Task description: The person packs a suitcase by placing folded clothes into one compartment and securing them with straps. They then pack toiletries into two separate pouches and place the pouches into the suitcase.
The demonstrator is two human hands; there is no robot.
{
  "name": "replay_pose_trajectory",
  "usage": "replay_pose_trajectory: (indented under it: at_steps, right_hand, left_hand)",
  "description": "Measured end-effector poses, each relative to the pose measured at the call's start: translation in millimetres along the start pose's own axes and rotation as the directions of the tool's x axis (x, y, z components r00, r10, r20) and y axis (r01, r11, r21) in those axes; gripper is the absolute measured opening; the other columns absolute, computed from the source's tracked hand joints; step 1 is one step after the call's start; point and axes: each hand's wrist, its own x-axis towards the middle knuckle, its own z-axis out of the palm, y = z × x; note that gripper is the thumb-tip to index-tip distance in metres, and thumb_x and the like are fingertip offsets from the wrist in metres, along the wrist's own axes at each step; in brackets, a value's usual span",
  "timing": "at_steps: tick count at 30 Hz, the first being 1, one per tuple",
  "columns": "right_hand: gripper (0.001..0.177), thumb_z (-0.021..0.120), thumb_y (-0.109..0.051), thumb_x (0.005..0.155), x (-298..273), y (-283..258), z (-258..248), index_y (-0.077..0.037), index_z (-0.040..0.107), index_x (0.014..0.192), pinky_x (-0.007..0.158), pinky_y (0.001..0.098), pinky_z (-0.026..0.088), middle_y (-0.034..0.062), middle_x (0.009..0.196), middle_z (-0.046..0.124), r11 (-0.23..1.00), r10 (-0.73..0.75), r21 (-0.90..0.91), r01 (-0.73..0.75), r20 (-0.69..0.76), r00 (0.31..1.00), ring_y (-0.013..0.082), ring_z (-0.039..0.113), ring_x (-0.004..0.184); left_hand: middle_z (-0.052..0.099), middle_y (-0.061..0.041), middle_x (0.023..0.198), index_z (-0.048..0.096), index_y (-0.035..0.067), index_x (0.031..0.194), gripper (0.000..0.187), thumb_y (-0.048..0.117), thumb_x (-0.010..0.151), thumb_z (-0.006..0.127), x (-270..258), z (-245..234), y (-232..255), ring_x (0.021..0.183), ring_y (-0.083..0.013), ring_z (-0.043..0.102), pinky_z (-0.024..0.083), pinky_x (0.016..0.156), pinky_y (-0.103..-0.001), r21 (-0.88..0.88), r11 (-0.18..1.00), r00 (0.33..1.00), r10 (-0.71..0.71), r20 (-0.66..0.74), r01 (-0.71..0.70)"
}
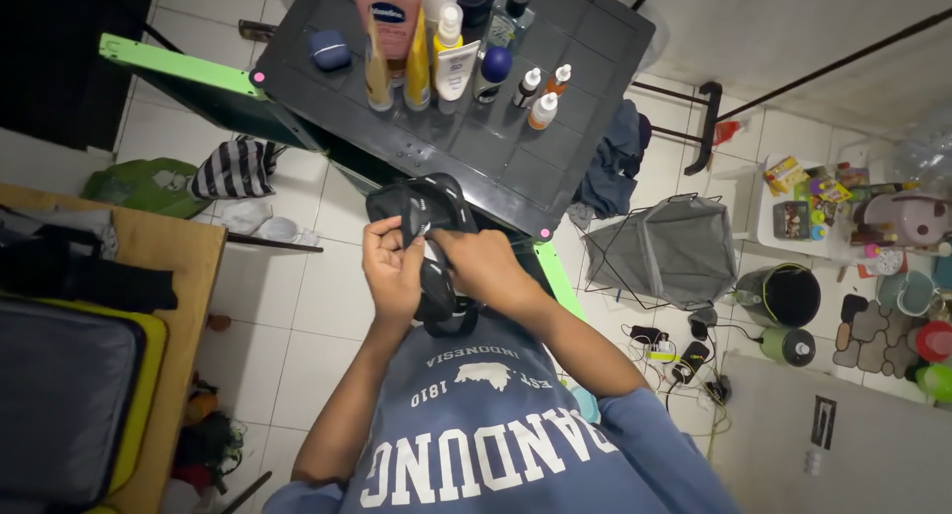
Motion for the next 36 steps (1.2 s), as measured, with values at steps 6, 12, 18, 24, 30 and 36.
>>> replay_pose_trajectory:
  at_steps: [6, 12, 18, 24, 30, 36]
  right_hand:
    - [0.019, 0.076, -0.011, 0.097, -18, 43, -35, -0.007, 0.074, 0.115, 0.057, 0.0242, 0.046, 0.0069, 0.096, 0.078, 0.8, 0.164, 0.597, 0.063, -0.319, 0.933, 0.0058, 0.059, 0.063]
    - [0.031, 0.08, -0.012, 0.093, 9, 118, -55, -0.008, 0.067, 0.12, 0.056, 0.0236, 0.043, 0.0027, 0.098, 0.07, 0.828, 0.52, 0.524, -0.199, -0.586, 0.621, 0.005, 0.053, 0.061]
    - [0.059, 0.09, -0.023, 0.081, 38, 161, -36, -0.014, 0.058, 0.129, 0.077, 0.039, 0.056, 0.0081, 0.12, 0.07, 0.916, 0.382, 0.182, -0.357, -0.663, 0.644, 0.0306, 0.073, 0.098]
    - [0.048, 0.088, -0.026, 0.085, 52, 171, -23, -0.014, 0.06, 0.123, 0.081, 0.0399, 0.056, 0.0067, 0.111, 0.076, 0.875, 0.464, 0.225, -0.429, -0.643, 0.609, 0.0306, 0.074, 0.099]
    - [0.045, 0.08, -0.014, 0.086, 14, 110, -41, -0.004, 0.063, 0.127, 0.061, 0.0204, 0.042, 0.003, 0.098, 0.072, 0.731, 0.496, 0.664, -0.159, -0.356, 0.792, 0.0033, 0.05, 0.067]
    - [0.057, 0.083, -0.022, 0.083, -18, 8, -52, -0.005, 0.059, 0.132, 0.06, 0.0337, 0.05, 0.0136, 0.074, 0.068, 0.875, 0.151, 0.457, -0.161, 0.059, 0.987, 0.021, 0.066, 0.064]
  left_hand:
    - [0.068, -0.019, 0.118, 0.042, -0.001, 0.129, 0.033, -0.008, 0.099, 0.056, 8, 3, 12, 0.107, -0.0144, 0.067, 0.055, 0.093, -0.026, -0.051, 0.997, 0.996, 0.055, -0.075, -0.059]
    - [0.066, -0.02, 0.119, 0.043, 0.0, 0.13, 0.032, -0.008, 0.101, 0.055, 3, 16, 20, 0.106, -0.014, 0.064, 0.052, 0.091, -0.026, -0.056, 0.994, 0.99, 0.085, -0.11, -0.092]
    - [0.065, -0.02, 0.122, 0.043, 0.0, 0.13, 0.033, -0.009, 0.101, 0.054, 4, 20, 24, 0.11, -0.0139, 0.063, 0.051, 0.096, -0.025, -0.026, 0.989, 0.973, 0.141, -0.183, -0.148]
    - [0.065, -0.02, 0.122, 0.042, 0.0, 0.13, 0.033, -0.008, 0.1, 0.054, 2, 21, 24, 0.109, -0.0144, 0.064, 0.052, 0.094, -0.026, -0.045, 0.991, 0.969, 0.113, -0.219, -0.126]
    - [0.066, -0.02, 0.121, 0.041, 0.0, 0.13, 0.034, -0.008, 0.099, 0.055, 2, 17, 18, 0.106, -0.0139, 0.065, 0.053, 0.091, -0.025, -0.055, 0.988, 0.963, 0.129, -0.235, -0.145]
    - [0.066, -0.017, 0.111, 0.041, -0.002, 0.134, 0.036, -0.009, 0.102, 0.056, -4, 13, 3, 0.1, -0.0129, 0.064, 0.052, 0.088, -0.024, 0.024, 0.982, 0.968, 0.189, -0.168, -0.187]
